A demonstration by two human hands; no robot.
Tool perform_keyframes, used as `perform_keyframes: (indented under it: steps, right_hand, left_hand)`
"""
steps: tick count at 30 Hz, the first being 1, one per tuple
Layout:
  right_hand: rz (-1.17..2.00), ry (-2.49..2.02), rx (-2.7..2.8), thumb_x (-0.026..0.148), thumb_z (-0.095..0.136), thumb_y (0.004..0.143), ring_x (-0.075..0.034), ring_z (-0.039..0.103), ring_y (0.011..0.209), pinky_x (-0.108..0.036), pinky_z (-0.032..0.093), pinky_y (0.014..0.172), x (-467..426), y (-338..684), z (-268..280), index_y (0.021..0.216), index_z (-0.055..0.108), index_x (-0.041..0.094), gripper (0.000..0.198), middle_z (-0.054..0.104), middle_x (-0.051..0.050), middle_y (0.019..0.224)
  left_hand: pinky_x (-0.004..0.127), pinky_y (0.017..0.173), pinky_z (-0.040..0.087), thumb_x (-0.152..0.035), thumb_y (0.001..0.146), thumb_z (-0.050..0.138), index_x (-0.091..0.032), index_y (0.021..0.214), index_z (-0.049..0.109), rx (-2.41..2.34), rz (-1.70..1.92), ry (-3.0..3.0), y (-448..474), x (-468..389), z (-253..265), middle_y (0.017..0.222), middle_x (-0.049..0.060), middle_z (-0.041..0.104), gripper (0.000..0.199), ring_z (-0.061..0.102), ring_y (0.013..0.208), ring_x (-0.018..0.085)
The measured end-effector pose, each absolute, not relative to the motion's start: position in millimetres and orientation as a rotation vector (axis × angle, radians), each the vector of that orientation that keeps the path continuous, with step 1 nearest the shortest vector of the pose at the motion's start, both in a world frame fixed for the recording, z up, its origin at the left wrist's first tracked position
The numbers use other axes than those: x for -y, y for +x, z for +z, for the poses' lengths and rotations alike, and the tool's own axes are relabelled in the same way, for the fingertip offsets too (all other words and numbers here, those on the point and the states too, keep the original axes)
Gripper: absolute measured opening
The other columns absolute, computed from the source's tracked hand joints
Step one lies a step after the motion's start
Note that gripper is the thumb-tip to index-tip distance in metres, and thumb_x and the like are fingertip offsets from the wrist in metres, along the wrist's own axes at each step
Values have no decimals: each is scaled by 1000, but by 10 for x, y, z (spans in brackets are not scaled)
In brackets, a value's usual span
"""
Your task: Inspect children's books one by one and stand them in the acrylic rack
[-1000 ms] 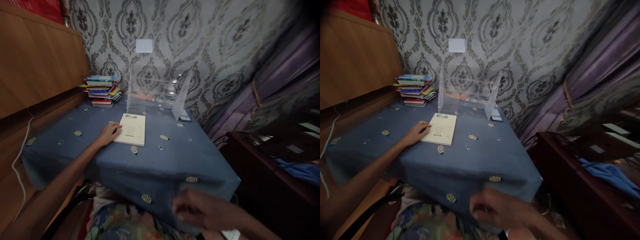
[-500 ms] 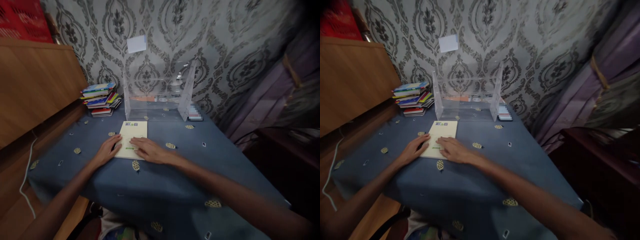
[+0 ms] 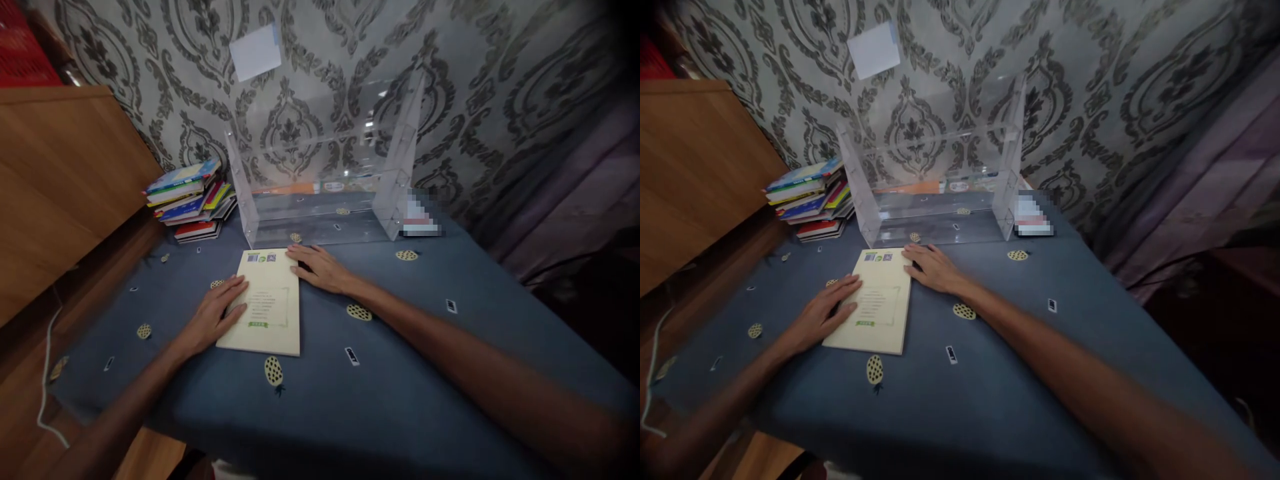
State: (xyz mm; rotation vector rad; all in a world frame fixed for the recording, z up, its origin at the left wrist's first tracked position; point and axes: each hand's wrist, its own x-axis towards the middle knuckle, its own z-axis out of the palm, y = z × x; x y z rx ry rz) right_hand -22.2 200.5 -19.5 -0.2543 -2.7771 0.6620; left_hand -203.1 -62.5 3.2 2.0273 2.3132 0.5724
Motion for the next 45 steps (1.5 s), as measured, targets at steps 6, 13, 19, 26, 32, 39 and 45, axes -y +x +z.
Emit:
perform_keyframes:
  steps: [6,13,19,26,32,39,45]
  right_hand:
    - [651,-254,2734,36,43,101,-25,38,147,-55,25,121,-1983,-230,-220,144,51,19,48,46,-12,154]
    - [608,-268,2724,34,42,101,-25,39,146,-55,28,120,-1973,-219,-221,143,53,18,46,49,-12,153]
    - [600,-247,2725,34,39,101,-25,38,146,-56,27,121,-1981,-227,-242,145,51,19,48,47,-11,154]
    - [594,-282,2767,34,39,101,-26,35,148,-54,25,122,-1960,-236,-223,145,50,15,50,45,-12,156]
    - [528,-294,2776,32,37,101,-28,34,148,-56,26,120,-1921,-226,-211,145,50,15,49,44,-12,156]
    - [523,-139,2682,26,43,99,-31,45,140,-59,27,116,-1634,22,-153,129,66,22,38,66,-9,134]
    - [730,61,2604,20,43,98,-27,61,114,-51,46,100,-1125,519,-61,135,62,22,41,71,-11,115]
  left_hand:
    - [49,115,40,-38,103,38,-16,140,55,-2315,441,2221,-2124,-55,44,148,13,54,47,49,138,26]
    - [47,110,45,-27,103,39,-14,135,58,-2218,453,2406,-2037,-385,36,140,13,61,40,57,130,24]
    - [48,112,43,-29,106,36,-18,140,54,-1908,488,2517,-1778,-178,79,144,12,58,40,50,137,22]
    - [48,117,40,-38,104,46,-23,152,39,-1673,474,2490,-1402,405,155,150,10,53,50,44,143,22]
    - [49,118,40,-37,102,52,-27,154,34,-1679,566,2455,-1324,572,84,149,9,53,56,46,141,22]
    - [46,103,55,-39,101,52,-19,135,54,-1780,692,2485,-1269,570,75,132,13,64,39,60,126,24]
    - [45,101,57,-35,101,53,-13,131,55,-1813,672,2588,-1241,599,57,126,15,67,37,62,122,26]
